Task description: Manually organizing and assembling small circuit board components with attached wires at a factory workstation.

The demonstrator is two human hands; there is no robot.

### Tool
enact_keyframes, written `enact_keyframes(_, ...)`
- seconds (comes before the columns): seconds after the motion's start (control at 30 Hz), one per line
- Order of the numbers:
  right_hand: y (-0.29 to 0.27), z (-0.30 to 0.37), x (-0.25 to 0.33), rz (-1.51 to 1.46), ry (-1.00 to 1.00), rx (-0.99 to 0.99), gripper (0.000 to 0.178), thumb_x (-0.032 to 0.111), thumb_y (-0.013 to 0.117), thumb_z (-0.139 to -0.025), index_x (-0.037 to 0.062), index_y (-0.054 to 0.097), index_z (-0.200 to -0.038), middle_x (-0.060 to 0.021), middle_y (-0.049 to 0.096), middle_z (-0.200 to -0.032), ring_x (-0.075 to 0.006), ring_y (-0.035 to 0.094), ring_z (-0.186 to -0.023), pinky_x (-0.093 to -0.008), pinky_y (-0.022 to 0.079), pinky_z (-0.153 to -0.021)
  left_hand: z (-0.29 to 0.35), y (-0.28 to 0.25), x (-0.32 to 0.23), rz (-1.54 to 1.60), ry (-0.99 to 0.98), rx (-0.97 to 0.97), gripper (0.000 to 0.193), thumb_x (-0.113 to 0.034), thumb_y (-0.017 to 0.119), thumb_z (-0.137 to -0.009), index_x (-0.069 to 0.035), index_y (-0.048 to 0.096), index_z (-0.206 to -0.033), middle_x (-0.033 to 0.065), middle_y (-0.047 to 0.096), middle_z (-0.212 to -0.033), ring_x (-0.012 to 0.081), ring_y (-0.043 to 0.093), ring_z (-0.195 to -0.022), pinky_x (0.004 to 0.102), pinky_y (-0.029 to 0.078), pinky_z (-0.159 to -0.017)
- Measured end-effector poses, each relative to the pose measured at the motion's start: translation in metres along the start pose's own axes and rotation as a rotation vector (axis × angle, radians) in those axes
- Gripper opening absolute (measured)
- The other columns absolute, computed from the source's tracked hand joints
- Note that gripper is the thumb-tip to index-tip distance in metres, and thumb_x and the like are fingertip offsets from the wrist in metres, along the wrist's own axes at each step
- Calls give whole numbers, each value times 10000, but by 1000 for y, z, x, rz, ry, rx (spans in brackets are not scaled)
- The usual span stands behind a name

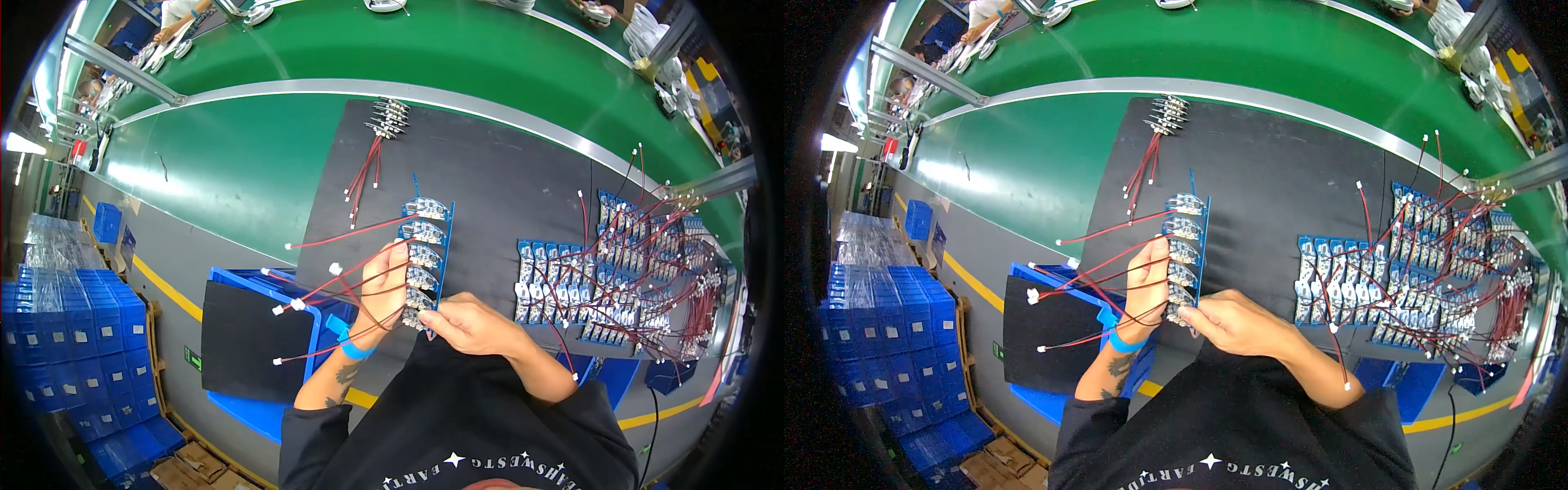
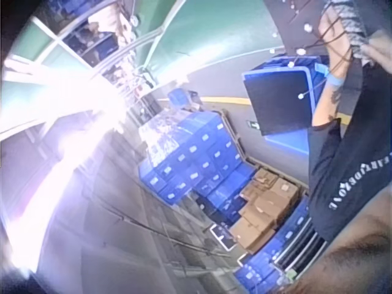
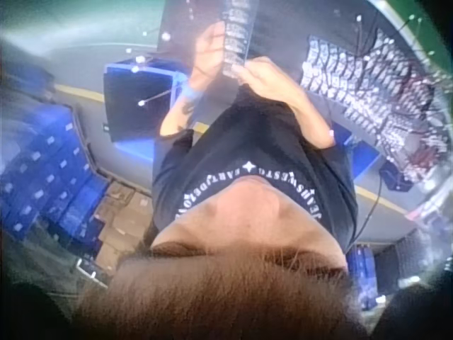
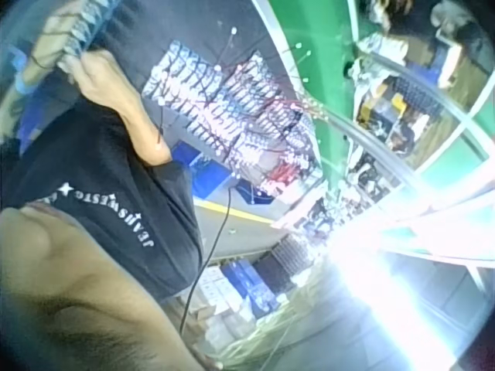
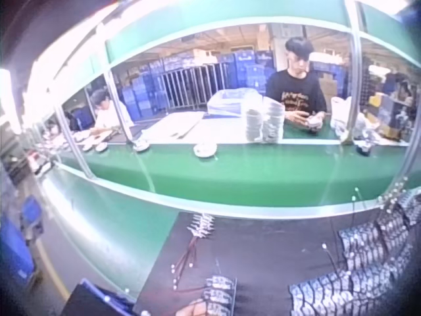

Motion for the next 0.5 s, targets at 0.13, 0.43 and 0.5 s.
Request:
enact_keyframes(0.13, 4, 5, -7, -90, -44, 35, 359, 211, 492, -1026, -34, 575, -777, -162, 573, -640, -308, 565, -563, -408, 438, -566, 1, 0, -2, -78, -8, 65, 274, -272, 474, -1041, -33, 607, -1057, 23, 643, -849, 84, 608, -693, 218, 502, -597)
enact_keyframes(0.43, 12, 5, -5, -121, -32, -74, 298, 210, 577, -991, -9, 598, -791, -76, 576, -596, -181, 549, -510, -339, 446, -518, 7, 9, -7, 223, -285, -100, 281, -306, 510, -1031, -45, 615, -1021, -17, 592, -746, 49, 527, -568, 212, 407, -469)
enact_keyframes(0.5, -2, -2, -13, -69, 52, -239, 269, 194, 584, -986, -10, 596, -811, -70, 566, -601, -146, 547, -526, -316, 439, -515, 6, -1, 5, -15, -88, -23, 278, -252, 505, -1035, -3, 620, -1082, 15, 638, -844, 67, 579, -694, 230, 473, -581)
Point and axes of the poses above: each hand's wrist, its own z-axis away from the middle knuckle, its own y-axis out of the palm, x = y × z, the point moved 1 cm from there along -z, towards the middle knuckle
